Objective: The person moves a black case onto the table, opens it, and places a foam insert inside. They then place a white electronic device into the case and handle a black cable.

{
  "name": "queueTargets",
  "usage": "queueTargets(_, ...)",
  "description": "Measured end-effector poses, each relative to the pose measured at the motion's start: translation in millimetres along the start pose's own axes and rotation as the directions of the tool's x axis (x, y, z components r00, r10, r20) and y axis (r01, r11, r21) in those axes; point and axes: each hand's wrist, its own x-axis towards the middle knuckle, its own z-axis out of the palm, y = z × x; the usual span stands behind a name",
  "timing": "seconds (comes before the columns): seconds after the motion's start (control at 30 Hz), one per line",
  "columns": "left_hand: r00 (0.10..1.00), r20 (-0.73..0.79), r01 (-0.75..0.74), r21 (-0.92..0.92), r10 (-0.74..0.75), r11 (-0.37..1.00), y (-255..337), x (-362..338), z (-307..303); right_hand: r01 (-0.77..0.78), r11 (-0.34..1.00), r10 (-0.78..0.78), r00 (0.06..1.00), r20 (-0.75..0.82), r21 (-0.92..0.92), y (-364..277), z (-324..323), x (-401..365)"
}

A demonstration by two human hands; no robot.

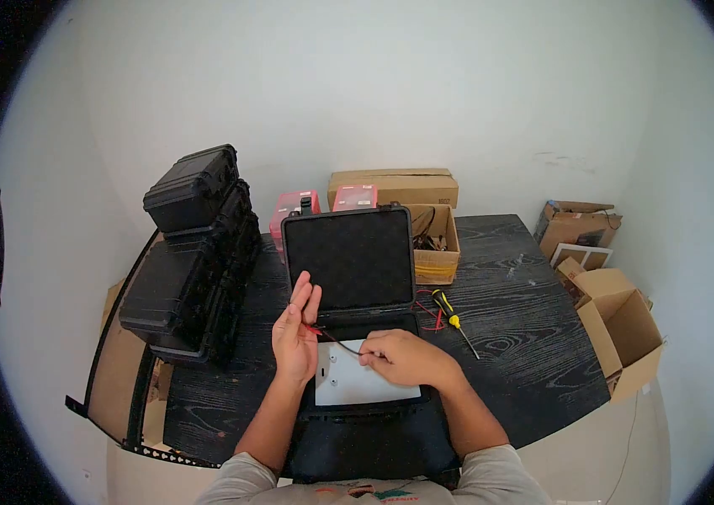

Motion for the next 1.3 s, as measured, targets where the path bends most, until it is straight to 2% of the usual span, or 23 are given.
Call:
queueTargets(0.1,0.998,-0.042,-0.039,-0.023,0.038,0.999,7,0,16,-0.078,0.986,0.072,0.996,-0.051,-0.146,9,-3,-3)
queueTargets(0.13,0.996,-0.068,-0.061,-0.023,0.059,0.998,8,0,20,-0.067,0.989,0.064,0.997,-0.033,-0.131,8,-4,-3)
queueTargets(0.23,0.988,0.096,-0.147,0.327,0.122,0.933,-4,1,9,-0.030,0.998,0.030,0.999,0.012,-0.050,-1,-7,-2)
queueTargets(0.3,0.955,0.282,-0.230,0.517,0.089,0.825,-5,1,3,0.004,0.998,-0.006,1.000,0.023,0.055,-9,-7,1)
queueTargets(0.33,0.928,0.369,-0.281,0.594,0.055,0.754,-6,0,1,0.009,0.997,-0.008,1.000,-0.015,0.075,-11,-7,1)
queueTargets(0.37,0.915,0.403,-0.268,0.585,0.013,0.765,-10,-2,2,0.015,0.995,-0.010,0.999,-0.054,0.095,-12,-8,1)
queueTargets(0.4,0.904,0.401,-0.144,0.613,-0.149,0.776,-9,-4,1,0.022,0.993,-0.012,0.996,-0.092,0.114,-13,-8,2)
queueTargets(0.47,0.806,0.381,0.099,0.668,-0.453,0.738,-8,-8,1,0.005,0.999,0.005,0.982,-0.191,0.054,-17,-13,1)
queueTargets(0.5,0.762,0.378,0.192,0.644,-0.526,0.741,-6,-9,1,-0.006,1.000,0.011,0.971,-0.239,0.024,-18,-14,1)
queueTargets(0.57,0.650,0.384,0.374,0.590,-0.656,0.716,2,-10,2,0.021,1.000,-0.014,0.942,-0.336,0.017,-18,-14,4)
queueTargets(0.6,0.609,0.416,0.400,0.574,-0.675,0.714,7,-10,3,0.033,0.999,-0.026,0.923,-0.384,0.013,-17,-14,4)
queueTargets(0.67,0.522,0.479,0.454,0.544,-0.706,0.705,14,-10,5,0.054,0.998,-0.065,0.936,-0.345,-0.041,-16,-17,2)
queueTargets(0.7,0.521,0.516,0.490,0.472,-0.681,0.733,14,-11,2,0.065,0.996,-0.084,0.942,-0.324,-0.067,-15,-18,2)
queueTargets(0.77,0.524,0.582,0.558,0.318,-0.622,0.767,10,-15,-4,0.104,0.994,-0.106,0.936,-0.337,-0.024,-10,-15,6)
queueTargets(0.9,0.634,0.675,0.579,-0.090,-0.378,0.811,9,-12,-10,0.095,0.995,-0.087,0.946,-0.313,0.013,15,-5,13)
queueTargets(1.0,0.862,0.439,0.440,-0.397,-0.254,0.806,6,-13,-3,0.004,0.981,0.045,0.966,-0.254,0.192,34,-2,14)
queueTargets(1.1,0.921,0.369,0.313,-0.504,-0.127,0.805,3,-5,-5,-0.028,0.989,0.066,0.961,-0.267,0.144,32,-2,15)
queueTargets(1.17,0.948,0.314,0.225,-0.568,-0.044,0.792,1,-1,-6,-0.086,0.975,0.149,0.938,-0.312,0.207,22,-1,18)
queueTargets(1.2,0.961,0.273,0.199,-0.562,-0.047,0.803,2,-1,-5,-0.113,0.964,0.191,0.924,-0.332,0.240,16,-1,19)
queueTargets(1.3,0.985,0.169,0.127,-0.532,-0.041,0.837,4,1,-3,-0.046,0.998,0.060,0.922,-0.382,0.045,5,-6,19)
